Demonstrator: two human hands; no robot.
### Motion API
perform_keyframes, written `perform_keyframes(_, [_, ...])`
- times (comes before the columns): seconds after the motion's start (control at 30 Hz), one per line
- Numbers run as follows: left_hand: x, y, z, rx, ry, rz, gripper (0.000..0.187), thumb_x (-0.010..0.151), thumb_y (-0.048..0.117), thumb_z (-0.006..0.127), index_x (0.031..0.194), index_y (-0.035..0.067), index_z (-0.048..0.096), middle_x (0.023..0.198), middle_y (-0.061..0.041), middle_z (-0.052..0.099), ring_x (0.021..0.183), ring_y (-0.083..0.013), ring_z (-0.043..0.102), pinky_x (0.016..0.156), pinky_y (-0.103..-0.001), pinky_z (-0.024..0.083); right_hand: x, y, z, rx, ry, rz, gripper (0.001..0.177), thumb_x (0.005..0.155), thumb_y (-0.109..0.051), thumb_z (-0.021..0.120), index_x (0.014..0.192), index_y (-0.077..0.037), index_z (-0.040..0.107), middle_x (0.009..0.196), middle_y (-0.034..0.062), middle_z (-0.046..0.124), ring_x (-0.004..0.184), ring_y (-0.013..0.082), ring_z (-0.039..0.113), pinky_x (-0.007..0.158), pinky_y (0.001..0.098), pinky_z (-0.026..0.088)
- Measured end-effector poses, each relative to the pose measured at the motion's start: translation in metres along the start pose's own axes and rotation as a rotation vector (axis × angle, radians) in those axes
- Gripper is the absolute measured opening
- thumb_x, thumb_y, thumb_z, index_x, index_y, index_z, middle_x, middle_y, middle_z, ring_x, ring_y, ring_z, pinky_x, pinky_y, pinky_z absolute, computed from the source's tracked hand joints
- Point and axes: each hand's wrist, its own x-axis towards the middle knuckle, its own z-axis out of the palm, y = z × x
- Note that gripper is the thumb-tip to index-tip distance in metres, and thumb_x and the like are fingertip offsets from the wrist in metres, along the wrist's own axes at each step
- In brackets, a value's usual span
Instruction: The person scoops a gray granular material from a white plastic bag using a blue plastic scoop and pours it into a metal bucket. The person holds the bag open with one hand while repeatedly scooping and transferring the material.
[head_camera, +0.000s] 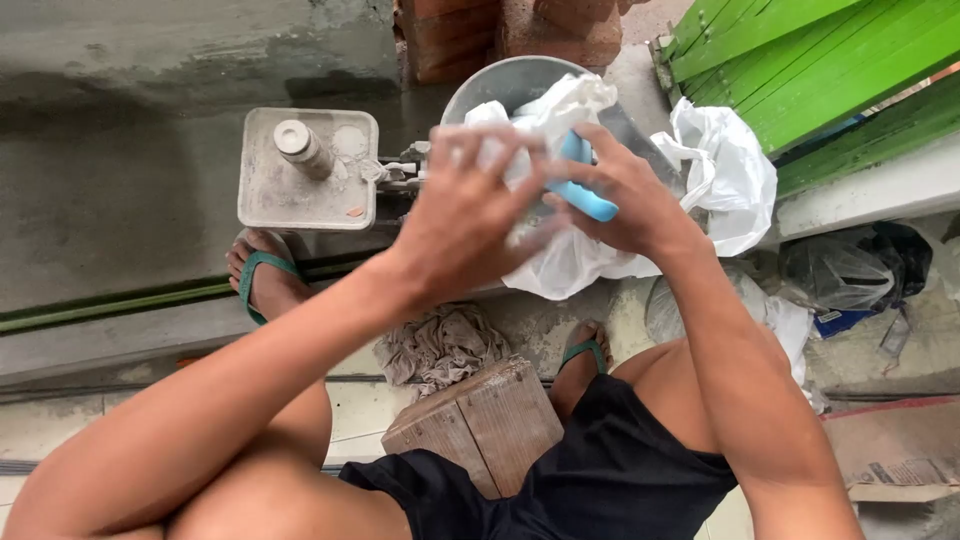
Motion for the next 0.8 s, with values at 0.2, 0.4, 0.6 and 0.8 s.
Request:
perform_keyframes(0.2, [-0.001, -0.034, 0.019, -0.329, -0.373, -0.605, 0.095, 0.091, 0.06, 0.076, 0.156, 0.016, 0.023, 0.143, -0.021, 0.047, 0.113, -0.0394, 0.058, 0.084, -0.062, 0.051, -0.001, -0.017, -0.029, 0.156, -0.085, -0.047, 0.042, 0.099, -0.019, 0.07, 0.14, -0.026, 0.065, 0.142, 0.0196, 0.051, 0.106, 0.0352, 0.067, 0.094, 0.0481, 0.053])
perform_keyframes(0.4, [0.017, -0.054, 0.039, -0.451, -0.236, -0.616, 0.036, 0.102, 0.026, 0.055, 0.075, 0.009, 0.07, 0.064, -0.008, 0.07, 0.049, -0.023, 0.059, 0.043, -0.041, 0.042, 0.0, -0.013, -0.013, 0.299, -0.087, 0.007, 0.07, 0.094, -0.015, 0.073, 0.155, -0.036, 0.045, 0.143, 0.0252, 0.049, 0.127, 0.0413, 0.059, 0.105, 0.05, 0.048])
perform_keyframes(0.6, [0.067, -0.098, 0.038, -0.207, -0.254, -0.542, 0.011, 0.094, 0.016, 0.068, 0.099, 0.007, 0.07, 0.088, -0.022, 0.074, 0.072, -0.0521, 0.065, 0.059, -0.057, 0.049, 0.006, -0.006, -0.024, 0.175, 0.084, -0.075, 0.049, 0.097, -0.014, 0.076, 0.143, -0.022, 0.063, 0.142, 0.0229, 0.056, 0.107, 0.0382, 0.069, 0.089, 0.0471, 0.059])
perform_keyframes(0.8, [0.065, -0.086, 0.042, -0.382, -0.1, -0.547, 0.006, 0.095, 0.008, 0.062, 0.093, 0.006, 0.067, 0.074, -0.007, 0.072, 0.055, -0.0169, 0.064, 0.043, -0.033, 0.049, 0.011, 0.004, -0.025, 0.263, 0.118, 0.003, 0.041, 0.098, -0.016, 0.076, 0.138, -0.023, 0.067, 0.145, 0.0224, 0.053, 0.12, 0.0382, 0.064, 0.106, 0.0484, 0.052])
